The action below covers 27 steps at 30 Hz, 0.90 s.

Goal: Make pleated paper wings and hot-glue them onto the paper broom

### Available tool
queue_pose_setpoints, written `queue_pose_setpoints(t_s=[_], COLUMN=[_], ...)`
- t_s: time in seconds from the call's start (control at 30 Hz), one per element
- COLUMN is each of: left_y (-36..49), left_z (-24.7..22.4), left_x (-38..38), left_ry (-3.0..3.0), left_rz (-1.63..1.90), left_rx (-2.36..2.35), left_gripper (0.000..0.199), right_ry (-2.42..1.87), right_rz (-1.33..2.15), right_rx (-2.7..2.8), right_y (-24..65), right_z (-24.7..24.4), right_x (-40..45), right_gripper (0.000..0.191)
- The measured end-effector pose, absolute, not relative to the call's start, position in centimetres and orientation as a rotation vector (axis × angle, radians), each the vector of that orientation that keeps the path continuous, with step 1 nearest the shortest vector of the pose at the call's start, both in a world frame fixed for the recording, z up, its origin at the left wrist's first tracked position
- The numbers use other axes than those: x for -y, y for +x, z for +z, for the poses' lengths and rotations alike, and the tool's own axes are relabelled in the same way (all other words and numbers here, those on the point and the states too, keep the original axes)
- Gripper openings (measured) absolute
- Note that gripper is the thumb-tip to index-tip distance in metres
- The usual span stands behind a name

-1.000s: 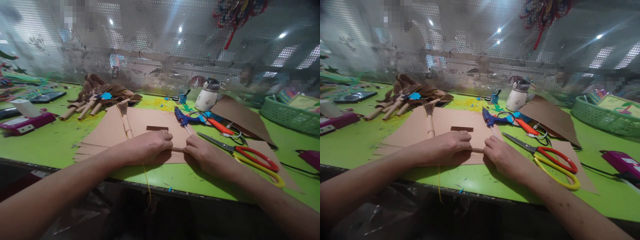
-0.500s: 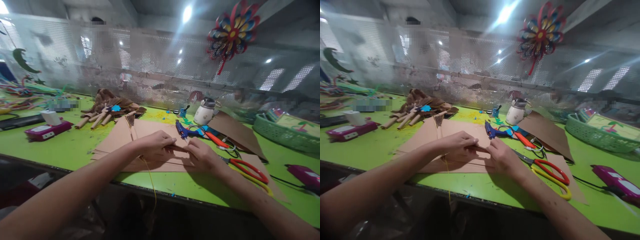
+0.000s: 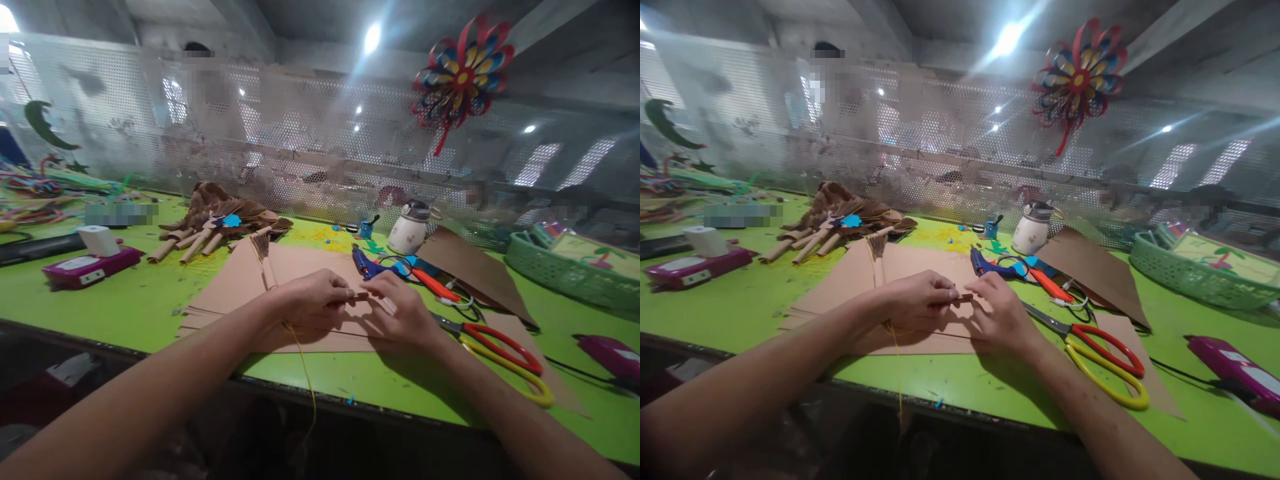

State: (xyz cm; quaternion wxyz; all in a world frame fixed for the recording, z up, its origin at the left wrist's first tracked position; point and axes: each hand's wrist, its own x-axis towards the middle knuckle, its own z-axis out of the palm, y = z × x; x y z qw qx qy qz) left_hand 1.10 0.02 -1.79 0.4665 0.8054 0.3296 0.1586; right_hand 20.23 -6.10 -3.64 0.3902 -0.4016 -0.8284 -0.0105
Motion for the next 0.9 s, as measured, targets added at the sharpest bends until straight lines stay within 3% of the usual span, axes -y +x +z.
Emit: queue_pose_setpoints(t_s=[0.13, 0.27, 0.63, 0.9], left_y=[1.3, 1.9, 2.1, 2.5], left_z=[-1.9, -1.6, -1.8, -1.4], left_x=[0.3, 1.0, 1.5, 2.2], left_ry=[1.955, 2.140, 2.468, 2.469], left_rz=[0.410, 0.508, 0.486, 0.497], left_rx=[-0.808, -0.787, -0.747, -0.824], left_gripper=[0.034, 0.032, 0.017, 0.023], right_ry=[-1.234, -1.338, -1.265, -1.232], right_rz=[0.586, 0.884, 0.942, 1.000], right_rx=[1.788, 1.658, 1.603, 1.509], right_y=[20.5, 20.4, 20.5, 20.8], right_z=[-2.9, -2.8, -2.4, -3.1], right_x=[6.2, 6.4, 6.7, 6.4], right_gripper=[0.023, 0.026, 0.017, 0.017])
